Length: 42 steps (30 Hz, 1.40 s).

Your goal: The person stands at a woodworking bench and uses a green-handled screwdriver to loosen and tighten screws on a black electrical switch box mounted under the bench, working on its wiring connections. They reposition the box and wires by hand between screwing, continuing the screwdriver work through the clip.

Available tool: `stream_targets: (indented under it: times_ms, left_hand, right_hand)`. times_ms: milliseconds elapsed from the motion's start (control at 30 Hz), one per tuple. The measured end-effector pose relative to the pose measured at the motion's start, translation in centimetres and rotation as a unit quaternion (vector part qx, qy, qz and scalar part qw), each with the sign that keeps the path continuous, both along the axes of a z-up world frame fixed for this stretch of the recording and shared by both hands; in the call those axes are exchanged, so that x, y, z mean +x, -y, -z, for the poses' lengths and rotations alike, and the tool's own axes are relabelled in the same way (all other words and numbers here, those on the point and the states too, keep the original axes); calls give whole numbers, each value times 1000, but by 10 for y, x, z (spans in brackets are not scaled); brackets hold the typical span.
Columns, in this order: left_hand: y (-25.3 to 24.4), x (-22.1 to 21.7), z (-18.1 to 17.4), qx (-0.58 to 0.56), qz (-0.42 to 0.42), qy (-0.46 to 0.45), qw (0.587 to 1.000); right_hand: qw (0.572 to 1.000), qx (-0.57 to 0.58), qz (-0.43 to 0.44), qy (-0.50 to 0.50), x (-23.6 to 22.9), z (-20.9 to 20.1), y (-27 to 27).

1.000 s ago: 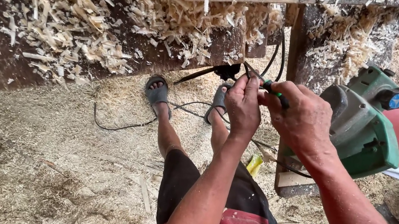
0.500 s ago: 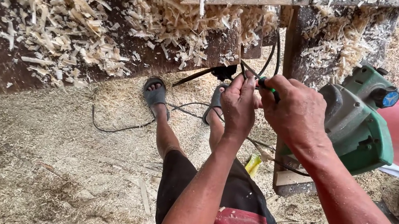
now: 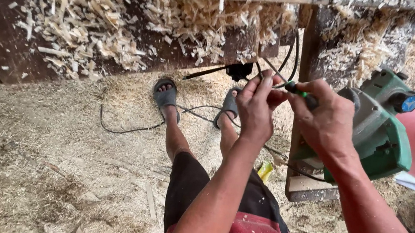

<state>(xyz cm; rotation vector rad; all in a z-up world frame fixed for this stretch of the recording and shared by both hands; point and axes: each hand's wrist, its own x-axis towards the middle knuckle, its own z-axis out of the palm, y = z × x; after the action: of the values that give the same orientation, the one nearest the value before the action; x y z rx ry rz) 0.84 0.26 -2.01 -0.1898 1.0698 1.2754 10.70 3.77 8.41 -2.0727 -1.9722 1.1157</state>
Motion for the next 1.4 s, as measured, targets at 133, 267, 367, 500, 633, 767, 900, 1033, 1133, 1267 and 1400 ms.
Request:
stream_targets:
  times_ms: [133,267,367,500,633,767,900,1033,1133,1267,1400]
  left_hand:
    - [-19,16,-13,-80,-88,55,991]
    - [-30,9,-30,-169,-106,45,979]
    - [-33,7,-21,-184,-92,32,978]
    - [-32,5,-3,-206,-82,13,975]
    - [-32,3,2,-181,-134,102,969]
    - [-32,3,-12,-179,-162,179,954]
    - [-31,3,-9,-183,-171,197,948]
    - [-28,7,8,-169,-196,243,935]
    - [-26,7,13,-157,-210,269,927]
    - [-20,10,15,-159,-232,291,914]
    - [-22,8,8,-161,-243,287,912]
  right_hand:
    - [998,61,30,1,1,-18,-2]
    - [997,80,13,-3,6,-19,0]
    - [993,105,-17,-41,8,-16,1]
    - [997,62,-21,-27,8,-17,2]
    - [995,92,-21,-25,9,-13,5]
    - [993,121,-16,-2,8,-17,6]
    - [993,113,-29,-13,3,-20,3]
    - [987,132,-73,59,-12,-32,-8]
    - [983,106,-94,115,-21,-36,-18]
    - [983,94,-109,114,-22,-33,-23]
    - [981,104,-112,123,-19,-30,-20]
